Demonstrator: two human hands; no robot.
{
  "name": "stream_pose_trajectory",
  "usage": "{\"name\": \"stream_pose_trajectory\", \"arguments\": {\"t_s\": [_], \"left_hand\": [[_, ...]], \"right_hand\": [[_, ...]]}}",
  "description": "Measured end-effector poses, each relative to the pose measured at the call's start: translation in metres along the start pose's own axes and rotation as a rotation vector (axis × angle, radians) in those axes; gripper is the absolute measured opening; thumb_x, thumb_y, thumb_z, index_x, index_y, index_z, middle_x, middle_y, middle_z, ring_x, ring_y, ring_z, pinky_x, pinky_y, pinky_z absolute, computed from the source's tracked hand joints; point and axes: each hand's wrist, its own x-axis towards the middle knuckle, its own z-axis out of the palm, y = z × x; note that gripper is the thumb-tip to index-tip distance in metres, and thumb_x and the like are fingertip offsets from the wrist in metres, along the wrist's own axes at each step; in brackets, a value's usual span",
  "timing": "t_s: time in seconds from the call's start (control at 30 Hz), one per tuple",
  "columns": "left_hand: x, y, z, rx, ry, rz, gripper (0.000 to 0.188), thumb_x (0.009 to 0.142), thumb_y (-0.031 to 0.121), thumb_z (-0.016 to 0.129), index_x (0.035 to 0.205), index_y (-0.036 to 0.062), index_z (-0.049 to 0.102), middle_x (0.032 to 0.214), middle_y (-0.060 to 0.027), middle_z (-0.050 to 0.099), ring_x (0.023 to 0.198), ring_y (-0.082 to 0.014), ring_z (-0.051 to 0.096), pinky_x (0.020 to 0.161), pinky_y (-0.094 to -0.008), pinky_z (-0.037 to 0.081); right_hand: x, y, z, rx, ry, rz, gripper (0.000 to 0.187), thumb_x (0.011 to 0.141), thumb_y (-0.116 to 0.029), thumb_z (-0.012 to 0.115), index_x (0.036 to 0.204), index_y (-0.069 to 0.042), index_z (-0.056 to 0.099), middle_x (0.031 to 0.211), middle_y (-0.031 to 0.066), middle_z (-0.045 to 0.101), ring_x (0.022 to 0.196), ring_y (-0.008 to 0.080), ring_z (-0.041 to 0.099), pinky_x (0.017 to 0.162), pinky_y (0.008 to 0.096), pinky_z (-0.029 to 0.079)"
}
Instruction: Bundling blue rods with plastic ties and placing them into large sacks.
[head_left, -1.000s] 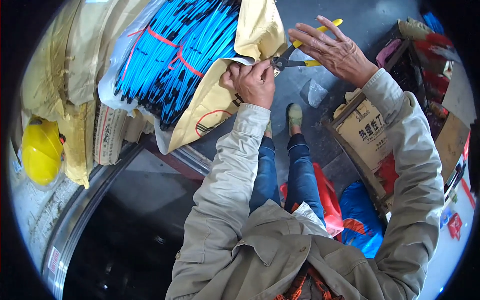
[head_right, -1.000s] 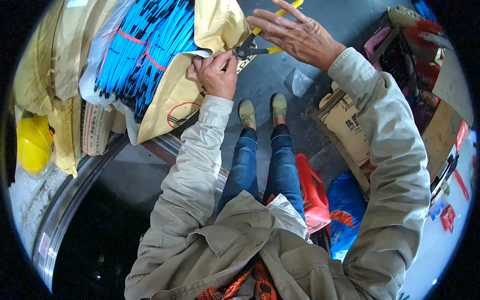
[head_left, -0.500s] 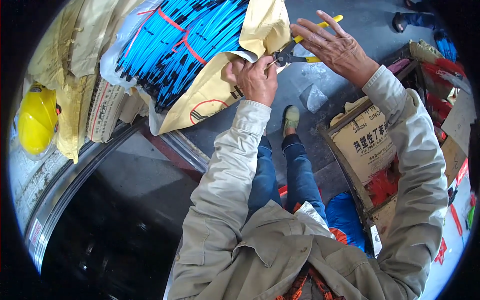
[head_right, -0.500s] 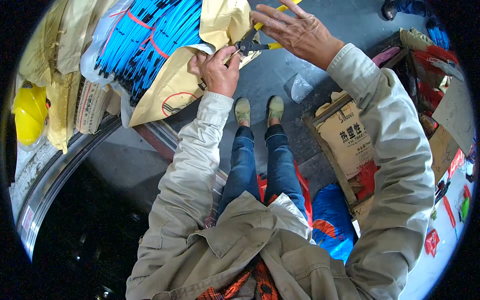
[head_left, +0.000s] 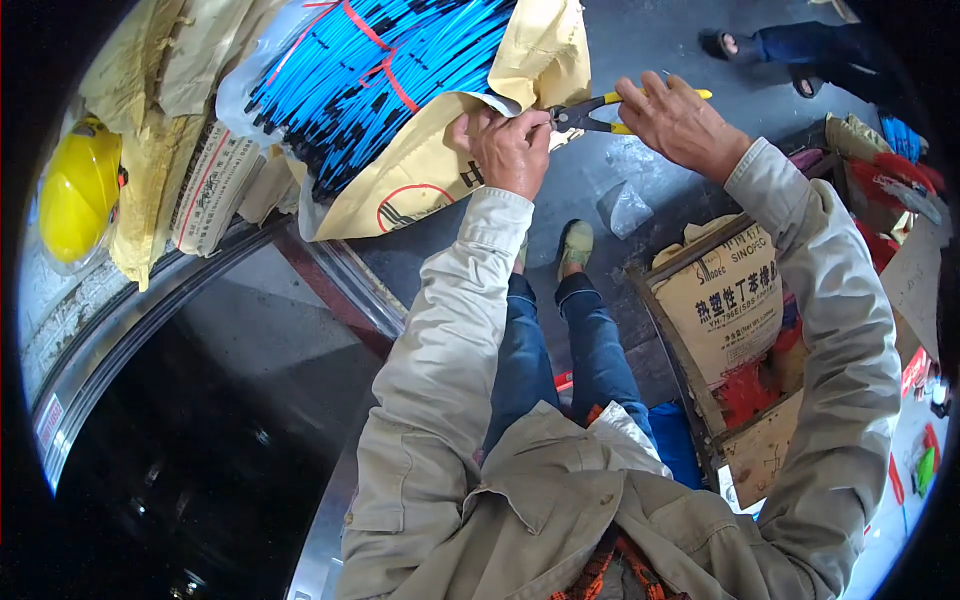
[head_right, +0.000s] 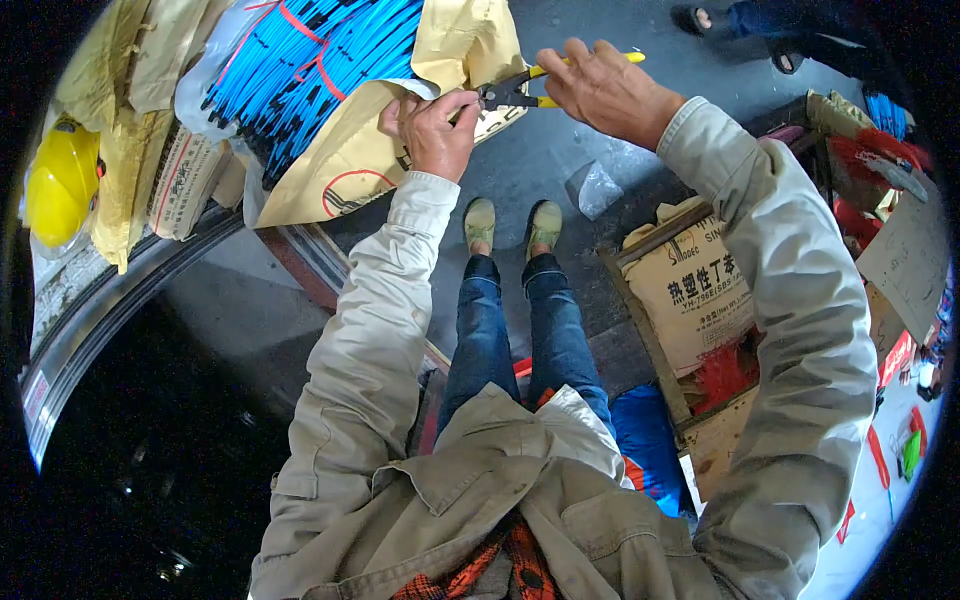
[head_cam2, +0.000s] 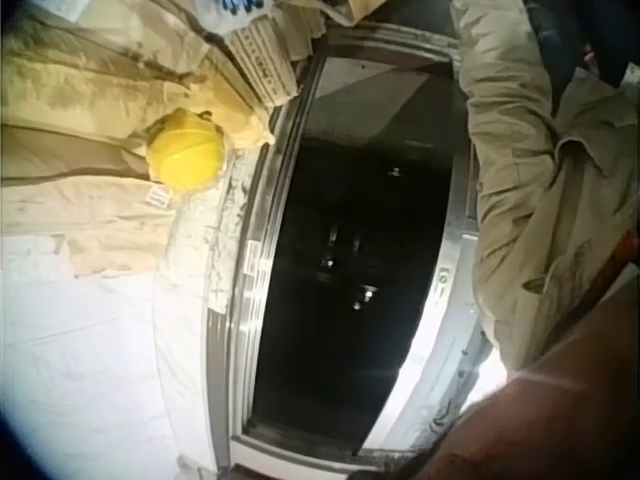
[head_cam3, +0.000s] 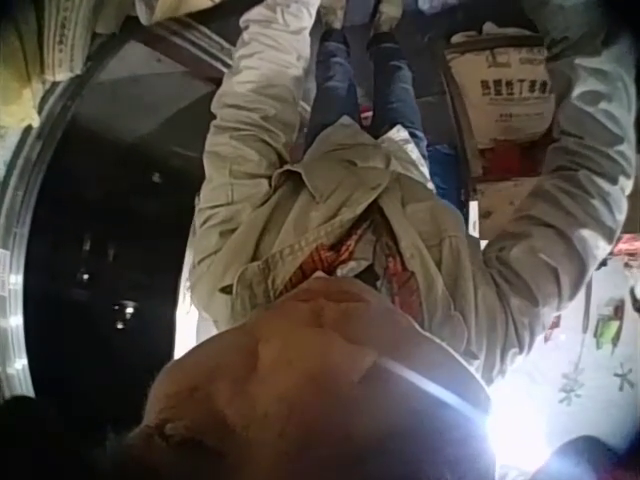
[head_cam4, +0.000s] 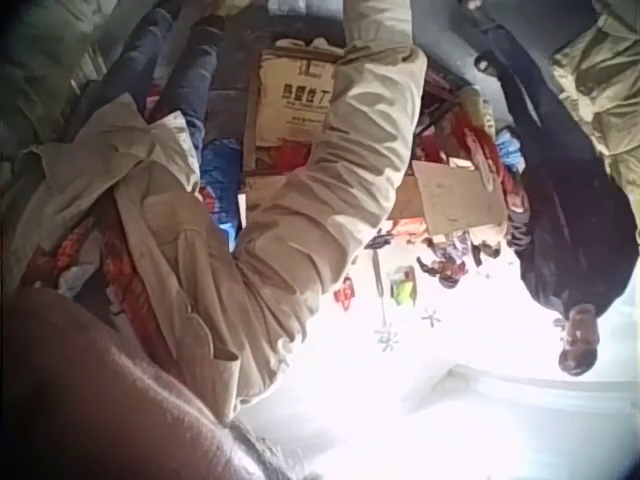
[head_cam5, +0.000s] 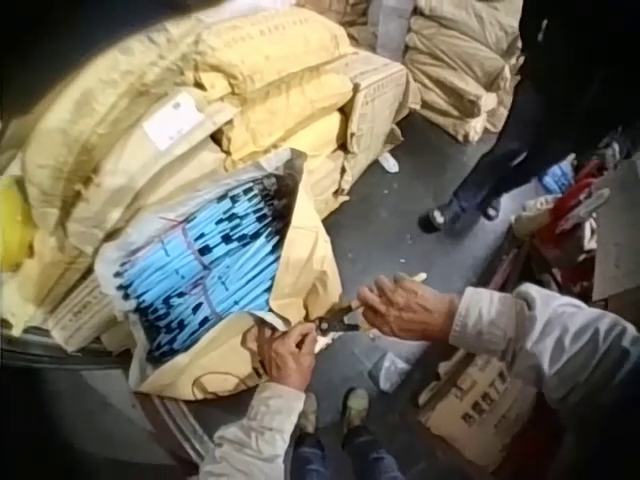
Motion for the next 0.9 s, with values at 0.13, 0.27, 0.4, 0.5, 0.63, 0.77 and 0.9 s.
{"name": "stream_pose_trajectory", "arguments": {"t_s": [0.13,0.27,0.4,0.5,0.63,0.77,0.9], "left_hand": [[-0.002,-0.006,-0.015,0.001,-0.146,-0.028,0.016,0.065,0.022,0.065,0.081,0.0185,0.065,0.083,0.0019,0.064,0.084,-0.0159,0.048,0.089,-0.0372,0.020],[-0.014,-0.024,-0.044,0.114,-0.155,0.116,0.041,0.064,0.026,0.066,0.104,0.0204,0.058,0.111,0.0026,0.055,0.100,-0.0159,0.044,0.091,-0.0376,0.019],[-0.051,-0.101,-0.110,0.388,-0.213,0.162,0.069,0.059,0.040,0.066,0.122,0.0191,0.046,0.127,0.0060,0.041,0.111,-0.0155,0.038,0.092,-0.0382,0.021],[-0.064,-0.132,-0.118,0.481,-0.216,0.242,0.075,0.057,0.046,0.065,0.124,0.0196,0.044,0.126,0.0074,0.041,0.108,-0.0152,0.040,0.090,-0.0382,0.022],[-0.063,-0.157,-0.113,0.335,-0.150,0.205,0.074,0.057,0.048,0.064,0.124,0.0252,0.043,0.127,0.0112,0.039,0.102,-0.0138,0.043,0.087,-0.0376,0.022],[-0.073,-0.164,-0.122,0.691,-0.085,0.054,0.066,0.059,0.056,0.061,0.117,0.0253,0.052,0.118,0.0080,0.047,0.103,-0.0139,0.043,0.082,-0.0364,0.027],[-0.067,-0.192,-0.123,0.542,0.041,0.246,0.058,0.061,0.057,0.059,0.110,0.0267,0.057,0.108,0.0083,0.053,0.096,-0.0128,0.047,0.079,-0.0354,0.027]], "right_hand": [[0.000,0.003,0.001,0.120,0.024,-0.037,0.011,0.078,-0.012,0.052,0.089,-0.009,0.052,0.092,0.0067,0.041,0.070,0.0163,0.045,0.053,0.0267,0.044],[-0.007,0.013,0.012,0.166,0.062,-0.082,0.010,0.078,-0.013,0.051,0.087,-0.008,0.050,0.092,0.0062,0.041,0.069,0.0163,0.045,0.052,0.0268,0.044],[-0.017,-0.009,-0.013,0.440,0.170,-0.019,0.010,0.076,-0.011,0.052,0.085,-0.007,0.049,0.091,0.0052,0.044,0.067,0.0157,0.049,0.051,0.0243,0.044],[-0.034,-0.057,-0.025,0.615,0.044,0.107,0.016,0.073,-0.008,0.054,0.088,-0.007,0.051,0.097,0.0056,0.049,0.069,0.0153,0.052,0.053,0.0232,0.046],[-0.013,-0.114,-0.030,0.598,0.070,-0.031,0.032,0.066,-0.002,0.051,0.098,-0.006,0.052,0.107,0.0088,0.049,0.083,0.0206,0.052,0.071,0.0312,0.045],[0.038,-0.143,-0.032,0.611,0.176,0.053,0.039,0.066,-0.004,0.051,0.105,-0.006,0.051,0.115,0.0104,0.046,0.094,0.0226,0.050,0.079,0.0311,0.043],[0.114,-0.149,-0.022,0.696,0.247,0.068,0.049,0.064,-0.001,0.053,0.112,-0.007,0.049,0.120,0.0108,0.043,0.100,0.0251,0.048,0.083,0.0329,0.042]]}}
